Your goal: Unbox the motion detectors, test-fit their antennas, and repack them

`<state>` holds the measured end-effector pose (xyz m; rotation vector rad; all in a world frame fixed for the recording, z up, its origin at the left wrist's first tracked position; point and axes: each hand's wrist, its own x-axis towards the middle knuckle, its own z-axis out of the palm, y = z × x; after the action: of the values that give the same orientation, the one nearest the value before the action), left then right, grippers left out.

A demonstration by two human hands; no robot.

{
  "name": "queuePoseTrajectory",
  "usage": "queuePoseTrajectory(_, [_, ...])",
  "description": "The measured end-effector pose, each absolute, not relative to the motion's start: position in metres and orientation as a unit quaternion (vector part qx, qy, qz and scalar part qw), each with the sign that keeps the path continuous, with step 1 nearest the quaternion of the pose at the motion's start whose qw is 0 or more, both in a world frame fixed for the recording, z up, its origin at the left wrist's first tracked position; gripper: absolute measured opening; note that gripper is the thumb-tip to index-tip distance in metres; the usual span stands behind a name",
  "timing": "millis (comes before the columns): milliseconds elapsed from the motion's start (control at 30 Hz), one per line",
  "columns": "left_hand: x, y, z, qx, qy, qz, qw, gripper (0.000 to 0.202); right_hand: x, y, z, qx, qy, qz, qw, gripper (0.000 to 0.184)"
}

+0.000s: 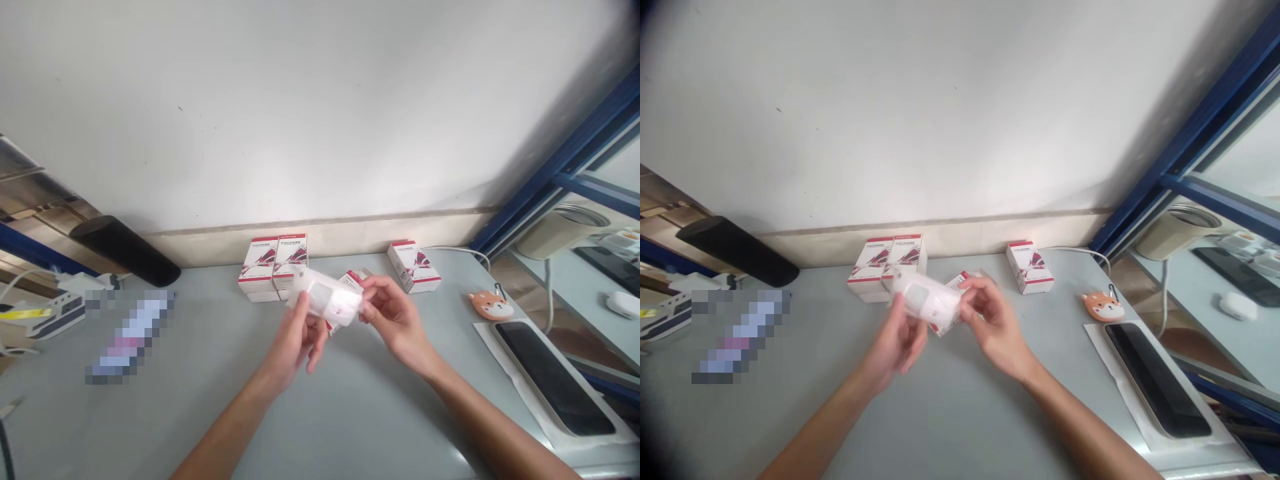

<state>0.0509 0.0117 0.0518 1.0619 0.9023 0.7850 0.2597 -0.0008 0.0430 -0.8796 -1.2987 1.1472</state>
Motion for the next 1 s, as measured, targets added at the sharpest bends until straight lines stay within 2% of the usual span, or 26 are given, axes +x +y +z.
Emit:
queuePoseTrajectory(133, [0.052, 0.015, 0.048, 0.452, 0.505, 0.326, 0.659, 0.076, 0.265, -0.003, 0.038, -0.363, -0.679, 0.429, 0.472, 0.031])
queuePoseTrajectory(300, [0.051, 0.015, 0.061, 0.478, 0.546, 0.272, 0.632, 0.072, 0.269, -0.006, 0.045, -0.364, -0.806, 0.32, 0.341, 0.074])
queuePoseTrajectory(333, [0.052, 0.014, 0.063, 0.478, 0.547, 0.265, 0.634, 0.071, 0.268, -0.007, 0.046, -0.358, -0.823, 0.299, 0.324, 0.078])
queuePoseTrajectory(400, [0.053, 0.013, 0.066, 0.475, 0.554, 0.269, 0.629, 0.07, 0.266, -0.009, 0.048, -0.354, -0.843, 0.273, 0.3, 0.073])
queuePoseTrajectory(467, [0.055, 0.013, 0.067, 0.479, 0.561, 0.291, 0.61, 0.072, 0.265, -0.01, 0.048, -0.358, -0.844, 0.255, 0.308, 0.063])
queuePoseTrajectory(533, [0.057, 0.016, 0.07, 0.523, 0.547, 0.306, 0.577, 0.074, 0.268, -0.007, 0.047, -0.36, -0.829, 0.231, 0.361, 0.057])
queuePoseTrajectory(633, [0.067, 0.029, 0.077, 0.692, 0.515, 0.285, 0.417, 0.071, 0.28, 0.006, 0.044, -0.416, -0.761, 0.168, 0.469, 0.054])
queuePoseTrajectory(700, [0.079, 0.042, 0.081, 0.778, 0.503, 0.25, 0.282, 0.056, 0.292, 0.017, 0.042, -0.496, -0.694, 0.132, 0.505, 0.056])
queuePoseTrajectory(800, [0.102, 0.063, 0.075, 0.82, 0.483, 0.206, 0.228, 0.038, 0.31, 0.033, 0.038, -0.593, -0.621, 0.128, 0.496, 0.061])
queuePoseTrajectory(1000, [0.129, 0.084, 0.048, 0.849, 0.473, 0.136, 0.191, 0.034, 0.319, 0.044, 0.031, -0.598, -0.561, 0.245, 0.518, 0.064])
